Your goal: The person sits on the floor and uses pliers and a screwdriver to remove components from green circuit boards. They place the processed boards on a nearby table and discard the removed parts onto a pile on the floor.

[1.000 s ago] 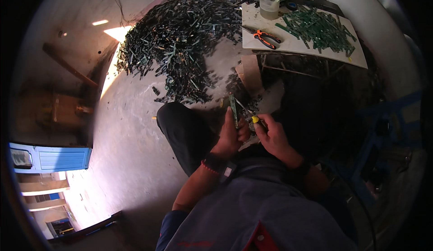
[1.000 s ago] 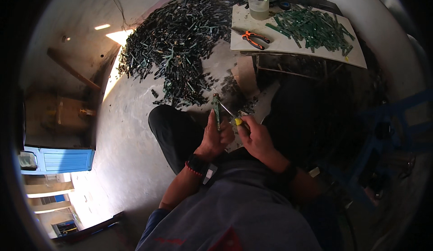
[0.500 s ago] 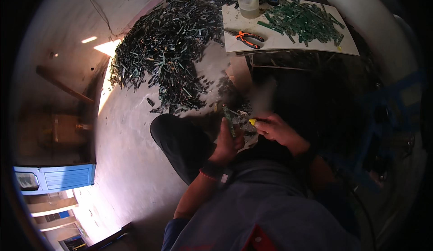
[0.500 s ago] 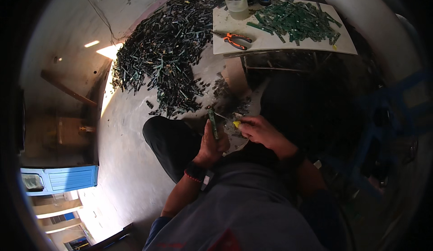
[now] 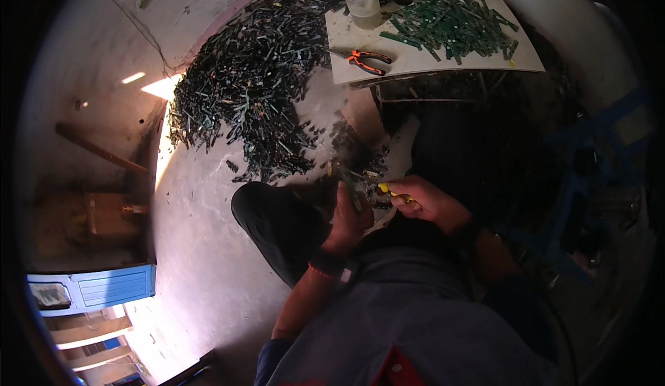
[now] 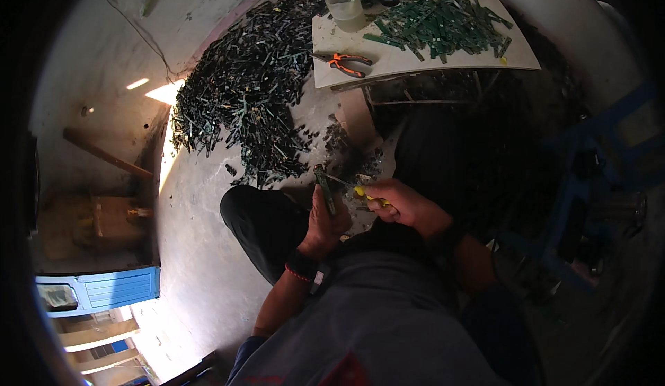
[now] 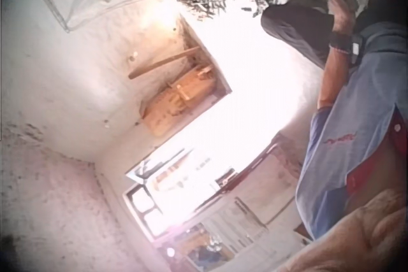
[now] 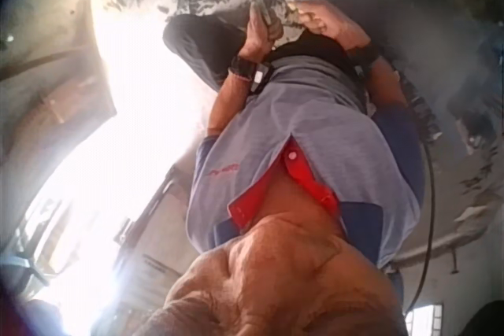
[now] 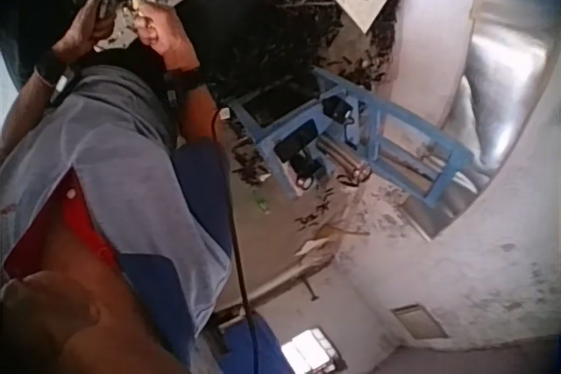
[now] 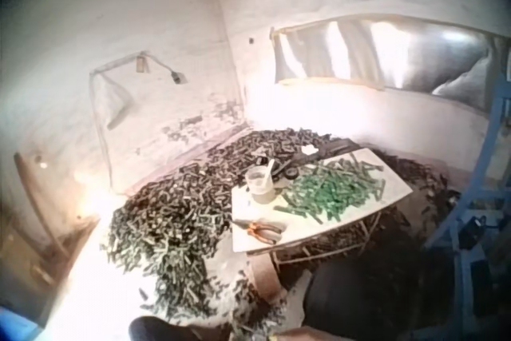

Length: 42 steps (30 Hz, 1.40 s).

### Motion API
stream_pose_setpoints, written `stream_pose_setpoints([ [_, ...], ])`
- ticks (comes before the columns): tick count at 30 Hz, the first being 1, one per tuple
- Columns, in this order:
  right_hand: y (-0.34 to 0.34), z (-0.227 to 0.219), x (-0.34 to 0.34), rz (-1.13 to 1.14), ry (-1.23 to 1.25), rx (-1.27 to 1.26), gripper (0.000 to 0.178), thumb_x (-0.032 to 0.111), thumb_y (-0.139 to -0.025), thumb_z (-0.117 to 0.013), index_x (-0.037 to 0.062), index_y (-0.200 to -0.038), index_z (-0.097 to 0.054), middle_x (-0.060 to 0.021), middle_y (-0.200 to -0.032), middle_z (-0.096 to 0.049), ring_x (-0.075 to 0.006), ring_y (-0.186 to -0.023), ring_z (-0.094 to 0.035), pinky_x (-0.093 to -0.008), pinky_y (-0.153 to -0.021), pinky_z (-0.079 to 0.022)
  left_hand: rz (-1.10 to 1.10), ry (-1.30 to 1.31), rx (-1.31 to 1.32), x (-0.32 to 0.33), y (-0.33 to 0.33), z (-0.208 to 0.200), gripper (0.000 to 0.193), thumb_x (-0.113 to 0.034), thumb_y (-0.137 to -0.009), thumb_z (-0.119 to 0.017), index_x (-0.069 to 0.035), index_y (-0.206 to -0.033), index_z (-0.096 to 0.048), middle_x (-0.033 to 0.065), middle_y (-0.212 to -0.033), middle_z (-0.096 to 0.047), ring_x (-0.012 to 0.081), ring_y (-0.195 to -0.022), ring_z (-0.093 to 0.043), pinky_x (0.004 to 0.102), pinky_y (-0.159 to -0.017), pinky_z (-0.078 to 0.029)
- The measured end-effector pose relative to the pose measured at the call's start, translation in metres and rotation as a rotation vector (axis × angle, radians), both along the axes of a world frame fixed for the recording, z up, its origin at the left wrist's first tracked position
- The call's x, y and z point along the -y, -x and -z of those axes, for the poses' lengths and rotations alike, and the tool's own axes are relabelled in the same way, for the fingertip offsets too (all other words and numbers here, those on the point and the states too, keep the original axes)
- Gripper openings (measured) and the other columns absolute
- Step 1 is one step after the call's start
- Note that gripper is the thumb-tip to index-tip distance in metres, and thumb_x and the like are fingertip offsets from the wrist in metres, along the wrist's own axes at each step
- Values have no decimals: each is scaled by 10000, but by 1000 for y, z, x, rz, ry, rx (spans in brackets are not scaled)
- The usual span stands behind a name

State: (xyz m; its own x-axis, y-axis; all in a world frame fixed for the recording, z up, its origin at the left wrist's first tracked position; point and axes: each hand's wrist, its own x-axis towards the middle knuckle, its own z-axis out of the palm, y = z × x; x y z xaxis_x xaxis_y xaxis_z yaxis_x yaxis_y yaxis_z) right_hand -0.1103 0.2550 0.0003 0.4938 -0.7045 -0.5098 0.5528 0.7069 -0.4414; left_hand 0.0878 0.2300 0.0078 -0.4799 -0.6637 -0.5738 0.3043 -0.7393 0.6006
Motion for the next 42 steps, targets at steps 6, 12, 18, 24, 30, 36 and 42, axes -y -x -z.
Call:
stream_pose_setpoints([
  [6, -40, 31, -14, 273, 1042, -1263, 314, 156, -886, -579, -16, -1148, -570, -114, -706, -612, -115, -545, -540, -261, -511, -438, -4, 42, 37, 8, -5, 11, 446, -561, -938, -342, -169, -747, -437, -30, -493, -282, 97, -406, -252, 250, -399, -201],
  [12, -23, 20, -3, 161, 386, -491, 222, 213, -911, -533, 34, -1034, -578, -41, -650, -532, -90, -418, -402, -226, -386, -323, 3, 56, 62, 13, -3, 21, 458, -564, -939, -327, -174, -723, -429, -33, -506, -290, 110, -408, -269, 266, -401, -226],
  [18, -4, 9, -2, 17, -61, 131, 225, 280, -940, -480, 87, -1039, -540, 41, -645, -456, -12, -398, -282, -168, -360, -207, 64, 34, 58, 8, -3, 17, 516, -611, -928, -282, -166, -705, -417, -21, -481, -297, 129, -397, -278, 283, -408, -249],
  [24, -16, 11, -4, 81, 364, -362, 255, 240, -915, -536, 26, -1048, -576, 17, -653, -515, -70, -443, -416, -205, -412, -317, 36, 113, 127, 8, 0, 20, 559, -626, -926, -255, -135, -701, -399, -16, -494, -294, 108, -398, -259, 256, -400, -219],
  [30, -38, 43, -9, 291, 886, -1016, 269, 181, -904, -566, -8, -1093, -590, -9, -682, -587, -110, -523, -527, -246, -482, -421, 28, 37, 69, 13, -2, 25, 583, -625, -928, -244, -114, -692, -397, -14, -500, -296, 99, -399, -262, 243, -390, -212],
  [36, -13, 13, -2, 39, 21, -55, 263, 252, -944, -475, 43, -1079, -563, 23, -640, -464, -32, -433, -332, -176, -381, -243, 28, 31, 37, 6, -7, 33, 514, -591, -930, -314, -161, -656, -378, -34, -498, -288, 108, -400, -265, 259, -395, -214],
  [42, -33, 31, -4, 216, 670, -814, 233, 206, -904, -544, 22, -1034, -603, -83, -647, -560, -117, -455, -470, -280, -426, -373, 28, 30, 87, 12, -2, 37, 554, -619, -924, -277, -151, -651, -392, -40, -492, -270, 93, -388, -248, 251, -381, -188],
])
